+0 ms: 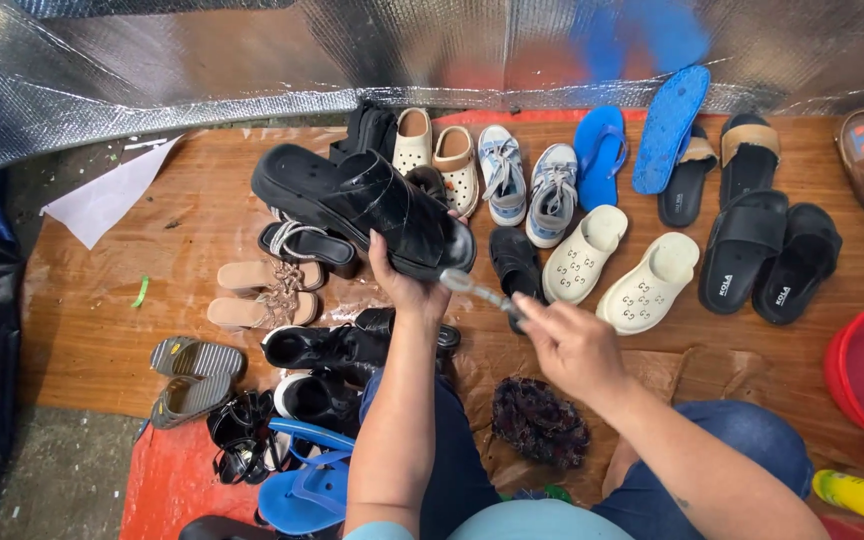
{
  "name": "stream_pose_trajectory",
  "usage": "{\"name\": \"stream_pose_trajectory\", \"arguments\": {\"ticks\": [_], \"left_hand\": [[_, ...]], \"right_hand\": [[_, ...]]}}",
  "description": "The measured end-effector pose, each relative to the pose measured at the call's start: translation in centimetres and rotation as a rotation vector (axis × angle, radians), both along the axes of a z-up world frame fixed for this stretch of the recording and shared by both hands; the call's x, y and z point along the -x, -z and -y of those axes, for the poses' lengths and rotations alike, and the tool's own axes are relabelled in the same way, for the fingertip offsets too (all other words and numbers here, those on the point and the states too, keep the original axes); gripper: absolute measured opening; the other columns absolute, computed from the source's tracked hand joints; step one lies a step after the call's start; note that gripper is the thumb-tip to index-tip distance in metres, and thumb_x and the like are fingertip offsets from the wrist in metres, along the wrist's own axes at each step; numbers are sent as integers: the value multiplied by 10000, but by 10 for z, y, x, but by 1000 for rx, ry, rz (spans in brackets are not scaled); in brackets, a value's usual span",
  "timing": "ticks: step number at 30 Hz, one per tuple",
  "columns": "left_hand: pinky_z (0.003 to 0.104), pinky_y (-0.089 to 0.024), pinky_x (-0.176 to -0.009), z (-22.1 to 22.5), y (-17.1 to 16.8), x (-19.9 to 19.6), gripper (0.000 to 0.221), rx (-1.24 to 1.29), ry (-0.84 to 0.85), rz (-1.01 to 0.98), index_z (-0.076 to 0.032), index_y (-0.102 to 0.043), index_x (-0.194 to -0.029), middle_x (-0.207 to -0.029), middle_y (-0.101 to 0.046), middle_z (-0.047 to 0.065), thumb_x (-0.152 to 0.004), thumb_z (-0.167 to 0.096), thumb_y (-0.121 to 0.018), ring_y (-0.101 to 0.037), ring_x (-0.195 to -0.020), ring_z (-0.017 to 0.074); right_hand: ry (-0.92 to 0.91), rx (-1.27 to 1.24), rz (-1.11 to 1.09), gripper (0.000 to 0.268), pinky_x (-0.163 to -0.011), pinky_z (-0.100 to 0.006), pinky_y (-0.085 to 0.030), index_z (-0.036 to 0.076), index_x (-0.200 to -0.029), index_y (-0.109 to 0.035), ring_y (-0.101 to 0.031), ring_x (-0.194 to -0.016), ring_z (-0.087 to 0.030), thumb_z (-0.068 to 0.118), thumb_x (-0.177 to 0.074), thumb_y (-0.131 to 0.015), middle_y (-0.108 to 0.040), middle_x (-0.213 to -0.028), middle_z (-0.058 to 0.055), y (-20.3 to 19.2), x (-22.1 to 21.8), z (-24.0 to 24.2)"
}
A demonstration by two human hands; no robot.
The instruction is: Cleaning black sandals using a toothbrush and soapy water in a shoe repair setting.
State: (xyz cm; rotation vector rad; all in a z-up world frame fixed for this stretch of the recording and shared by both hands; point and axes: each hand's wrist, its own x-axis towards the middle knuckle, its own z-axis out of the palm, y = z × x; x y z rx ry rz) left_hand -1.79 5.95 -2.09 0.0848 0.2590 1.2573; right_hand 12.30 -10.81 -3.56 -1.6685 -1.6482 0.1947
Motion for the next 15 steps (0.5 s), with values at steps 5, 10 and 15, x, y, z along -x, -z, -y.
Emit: {"name": "stream_pose_trajectory", "arguments": {"ticks": [5,10,15], "left_hand": [[608,-433,-1130,-2,21,-3,681,55,1,-104,-144,-657,-1356,-1363,-635,215,-879,-630,-657,-620,-1247,407],[554,-487,-1093,10,32,-14,745,68,98,-252,-145,-669,-1333,-1331,-666,186,-873,-728,-609,-649,-1215,362],[517,-504,-1076,6,45,-14,704,20,99,-339,-132,-653,-1330,-1333,-667,183,-918,-700,-601,-649,-1221,337]], "right_hand": [[7,-73,179,326,-493,-333,-565,207,-1272,-753,-672,-568,-234,235,-955,-679,-667,-668,-71,-9,-6,-13],[50,-126,149,339,-500,-339,-550,222,-1266,-764,-655,-561,-245,181,-938,-694,-660,-671,-68,7,-7,-18],[152,-236,292,357,-559,-379,-562,262,-1287,-754,-669,-649,-257,248,-932,-720,-629,-735,-44,16,-21,-19]]}}
